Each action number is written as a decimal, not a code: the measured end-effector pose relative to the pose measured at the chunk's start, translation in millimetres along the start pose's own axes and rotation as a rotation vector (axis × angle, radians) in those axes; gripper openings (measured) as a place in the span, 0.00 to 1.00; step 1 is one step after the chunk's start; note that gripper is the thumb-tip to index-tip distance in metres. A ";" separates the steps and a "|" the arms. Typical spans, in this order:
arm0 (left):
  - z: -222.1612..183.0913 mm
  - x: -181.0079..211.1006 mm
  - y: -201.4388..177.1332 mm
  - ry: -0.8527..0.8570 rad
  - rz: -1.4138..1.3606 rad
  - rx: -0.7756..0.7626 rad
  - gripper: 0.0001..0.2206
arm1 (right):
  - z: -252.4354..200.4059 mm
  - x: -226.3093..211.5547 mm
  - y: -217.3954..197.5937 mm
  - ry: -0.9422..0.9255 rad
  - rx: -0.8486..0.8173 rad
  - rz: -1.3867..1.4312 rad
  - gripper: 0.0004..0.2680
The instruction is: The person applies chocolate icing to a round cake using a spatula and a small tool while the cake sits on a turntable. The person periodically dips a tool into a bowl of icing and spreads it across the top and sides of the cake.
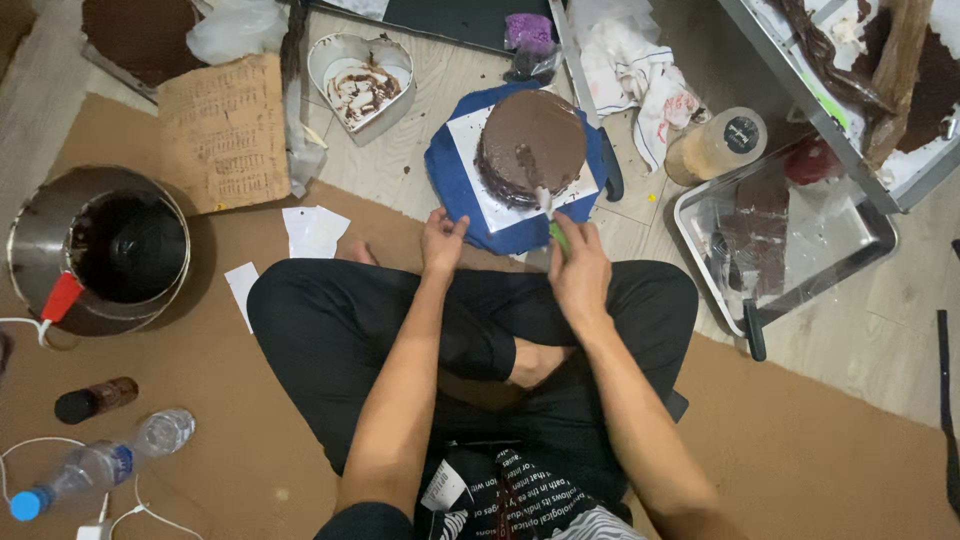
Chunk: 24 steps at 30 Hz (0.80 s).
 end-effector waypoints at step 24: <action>-18.6 31.5 -12.6 -0.120 -0.162 0.023 0.19 | 35.9 -28.0 10.3 -0.126 -0.033 -0.009 0.13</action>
Point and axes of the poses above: each hand's wrist, its own z-axis towards the middle knuckle, its own y-axis out of the palm, x = y × z, the point moved 10 cm from there along z, towards the middle knuckle, and after that the axes turned 6 degrees about -y, right-handed, at the moved point
